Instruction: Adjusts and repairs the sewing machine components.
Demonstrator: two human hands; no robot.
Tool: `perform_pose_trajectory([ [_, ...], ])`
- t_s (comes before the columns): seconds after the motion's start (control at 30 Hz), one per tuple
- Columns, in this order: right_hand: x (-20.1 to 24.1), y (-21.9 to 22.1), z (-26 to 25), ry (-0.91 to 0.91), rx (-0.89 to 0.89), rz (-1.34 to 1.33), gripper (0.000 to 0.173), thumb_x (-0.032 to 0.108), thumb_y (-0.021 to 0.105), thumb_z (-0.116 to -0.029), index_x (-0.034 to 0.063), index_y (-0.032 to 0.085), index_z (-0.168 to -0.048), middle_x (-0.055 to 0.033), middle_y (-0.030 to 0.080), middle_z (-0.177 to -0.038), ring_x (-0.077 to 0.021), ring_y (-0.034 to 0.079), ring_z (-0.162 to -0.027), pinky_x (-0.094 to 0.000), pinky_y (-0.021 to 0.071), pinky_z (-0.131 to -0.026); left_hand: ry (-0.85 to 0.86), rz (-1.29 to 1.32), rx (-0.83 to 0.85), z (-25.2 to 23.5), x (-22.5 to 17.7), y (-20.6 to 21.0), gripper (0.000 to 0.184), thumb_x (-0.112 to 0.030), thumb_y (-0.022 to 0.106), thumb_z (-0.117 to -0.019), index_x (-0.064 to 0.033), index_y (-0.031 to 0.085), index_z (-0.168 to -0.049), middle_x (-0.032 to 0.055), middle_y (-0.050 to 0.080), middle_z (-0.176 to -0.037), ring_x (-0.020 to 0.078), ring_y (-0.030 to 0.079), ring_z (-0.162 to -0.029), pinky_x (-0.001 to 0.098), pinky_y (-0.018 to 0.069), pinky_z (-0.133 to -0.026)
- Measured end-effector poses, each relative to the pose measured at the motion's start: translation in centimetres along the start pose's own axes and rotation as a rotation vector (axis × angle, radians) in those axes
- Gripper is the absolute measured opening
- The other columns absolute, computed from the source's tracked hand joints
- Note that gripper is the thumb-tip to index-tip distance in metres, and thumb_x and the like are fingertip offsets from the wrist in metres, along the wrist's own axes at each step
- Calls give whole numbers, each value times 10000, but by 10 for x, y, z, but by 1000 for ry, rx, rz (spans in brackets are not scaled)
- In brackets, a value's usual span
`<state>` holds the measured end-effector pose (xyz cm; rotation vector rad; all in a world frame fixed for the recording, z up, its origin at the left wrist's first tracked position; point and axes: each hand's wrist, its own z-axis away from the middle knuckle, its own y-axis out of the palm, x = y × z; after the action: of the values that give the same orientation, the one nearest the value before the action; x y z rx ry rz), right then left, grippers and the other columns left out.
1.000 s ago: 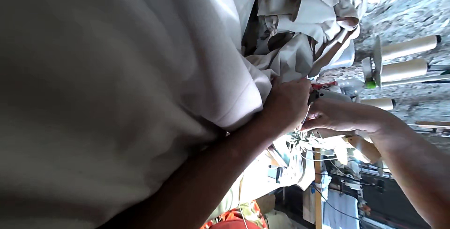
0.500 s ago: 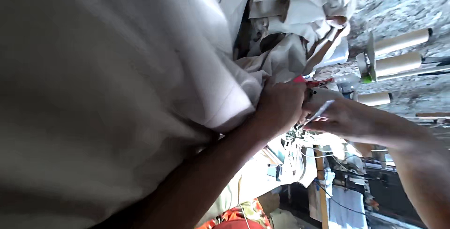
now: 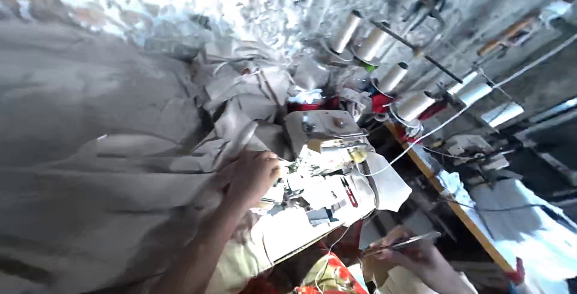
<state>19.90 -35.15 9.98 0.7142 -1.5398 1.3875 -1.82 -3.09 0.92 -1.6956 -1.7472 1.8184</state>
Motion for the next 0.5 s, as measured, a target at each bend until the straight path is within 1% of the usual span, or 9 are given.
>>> perform_pose_trajectory([
  [0.03, -16, 1, 7, 25, -16, -25, 149, 59, 689, -930, 141, 694, -1054, 60, 764, -1038, -70, 737, -924, -279, 628, -837, -30, -54, 47, -2, -5, -1, 141, -173, 727, -943, -62, 786, -1008, 173, 691, -1236, 411, 603, -1205, 651, 420, -1039],
  [0.1, -40, 2, 13, 52, -6, -62, 123, 28, 682, -916, 50, 699, -1036, 22, 749, -1026, -61, 725, -909, -274, 622, -841, -81, -150, 124, -5, -13, 0, 186, -245, 738, -937, -83, 783, -1016, 189, 657, -1310, 427, 560, -1270, 660, 383, -1074],
  [0.13, -49, 2, 13, 48, 4, -82, 121, 18, 681, -909, 28, 698, -1028, 12, 749, -1025, -53, 722, -915, -261, 615, -848, -118, -157, 163, -6, -19, 0, 207, -253, 730, -947, -74, 780, -1037, 208, 629, -1353, 433, 530, -1312, 656, 364, -1096],
  [0.2, -62, 2, 11, 36, 36, -146, 118, 5, 696, -900, 36, 686, -1014, 16, 761, -1017, -40, 726, -918, -237, 609, -848, -220, -133, 228, -9, -30, -3, 230, -236, 693, -982, -42, 762, -1083, 230, 554, -1442, 431, 454, -1390, 631, 316, -1138],
  [0.23, -68, 2, 10, 30, 54, -180, 120, 5, 701, -900, 39, 684, -1014, 19, 760, -1010, -30, 722, -905, -225, 605, -836, -256, -131, 235, -9, -33, -2, 242, -238, 676, -995, -37, 758, -1100, 229, 535, -1466, 422, 440, -1409, 617, 313, -1150],
  [0.3, -80, 2, 11, -12, 92, -251, 124, 2, 695, -905, 25, 695, -1027, 20, 744, -1011, -18, 706, -905, -218, 598, -840, -289, -123, 221, -9, -36, 1, 253, -238, 654, -1007, -34, 759, -1115, 240, 526, -1476, 426, 440, -1413, 609, 316, -1155],
  [0.37, -94, 2, 10, -39, 128, -323, 120, -1, 688, -914, 28, 695, -1030, 11, 751, -1034, -32, 714, -922, -237, 603, -858, -314, -116, 206, -10, -37, 6, 259, -240, 646, -1010, -31, 761, -1110, 253, 525, -1471, 431, 431, -1418, 609, 304, -1165],
  [0.43, -103, 2, 9, -34, 152, -343, 101, 1, 676, -920, 1, 698, -1018, -18, 742, -1045, -44, 715, -912, -245, 607, -843, -338, -118, 198, -10, -34, 11, 258, -250, 650, -1005, -39, 766, -1098, 251, 517, -1481, 422, 412, -1433, 607, 272, -1179],
  [0.5, -110, 0, 6, -39, 160, -343, 101, 5, 671, -922, -14, 708, -1014, -26, 733, -1040, -37, 706, -898, -233, 604, -823, -351, -118, 176, -10, -35, 14, 248, -241, 662, -995, -37, 772, -1079, 255, 517, -1478, 428, 414, -1423, 625, 249, -1174],
])
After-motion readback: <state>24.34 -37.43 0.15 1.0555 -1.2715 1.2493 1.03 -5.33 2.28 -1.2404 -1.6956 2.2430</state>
